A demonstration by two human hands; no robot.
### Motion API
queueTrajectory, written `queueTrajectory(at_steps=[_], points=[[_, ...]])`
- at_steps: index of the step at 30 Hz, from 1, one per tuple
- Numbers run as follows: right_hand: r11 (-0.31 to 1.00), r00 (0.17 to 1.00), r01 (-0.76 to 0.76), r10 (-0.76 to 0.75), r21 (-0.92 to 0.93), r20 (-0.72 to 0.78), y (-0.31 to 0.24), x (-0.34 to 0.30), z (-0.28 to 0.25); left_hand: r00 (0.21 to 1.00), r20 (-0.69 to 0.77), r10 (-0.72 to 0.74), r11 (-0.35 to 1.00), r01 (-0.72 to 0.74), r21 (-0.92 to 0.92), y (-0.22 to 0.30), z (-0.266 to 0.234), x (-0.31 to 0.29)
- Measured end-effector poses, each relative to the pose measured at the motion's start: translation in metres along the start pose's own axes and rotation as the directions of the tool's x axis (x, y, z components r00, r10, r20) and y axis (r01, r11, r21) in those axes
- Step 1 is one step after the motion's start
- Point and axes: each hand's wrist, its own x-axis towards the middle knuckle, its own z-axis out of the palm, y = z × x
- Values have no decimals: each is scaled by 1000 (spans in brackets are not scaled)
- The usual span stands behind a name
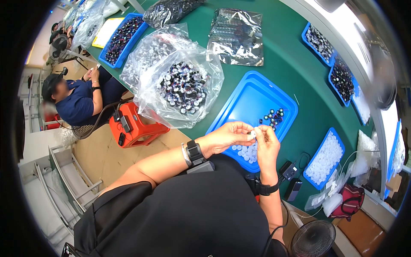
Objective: The person sits at a green workbench and repeatedly picks up small white plastic pieces and dark spherical components from a blue tray. They insert the dark components into the white pieces by hand and place the assembled units back into the tray. Another person is visible working at a separate station in the background.
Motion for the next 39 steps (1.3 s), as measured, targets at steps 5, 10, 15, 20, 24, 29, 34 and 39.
queueTrajectory(at_steps=[5,10,15,20,24,29,34,39], points=[[841,948,283,-319,-460,0,-9,-6,4,990,41,-133,975,138,-176,-2,-3,0],[929,971,200,-231,-311,-65,-2,-3,7,998,-68,17,1000,-15,28,9,12,-9],[736,864,436,-503,-517,13,-6,0,7,993,-35,109,954,-95,285,11,11,-10],[997,996,76,-77,12,45,-1,0,3,983,11,186,917,-177,358,13,15,-14],[899,971,-207,141,387,192,4,3,-1,971,23,238,903,-230,363,10,17,-7],[741,906,-421,316,523,281,-6,4,-5,976,15,216,922,-209,325,12,20,-8],[689,883,-470,380,552,277,-9,2,-4,975,9,221,910,-209,357,5,16,-4],[583,842,-534,430,612,326,1,4,-9,970,13,243,916,-234,324,1,15,-2]])
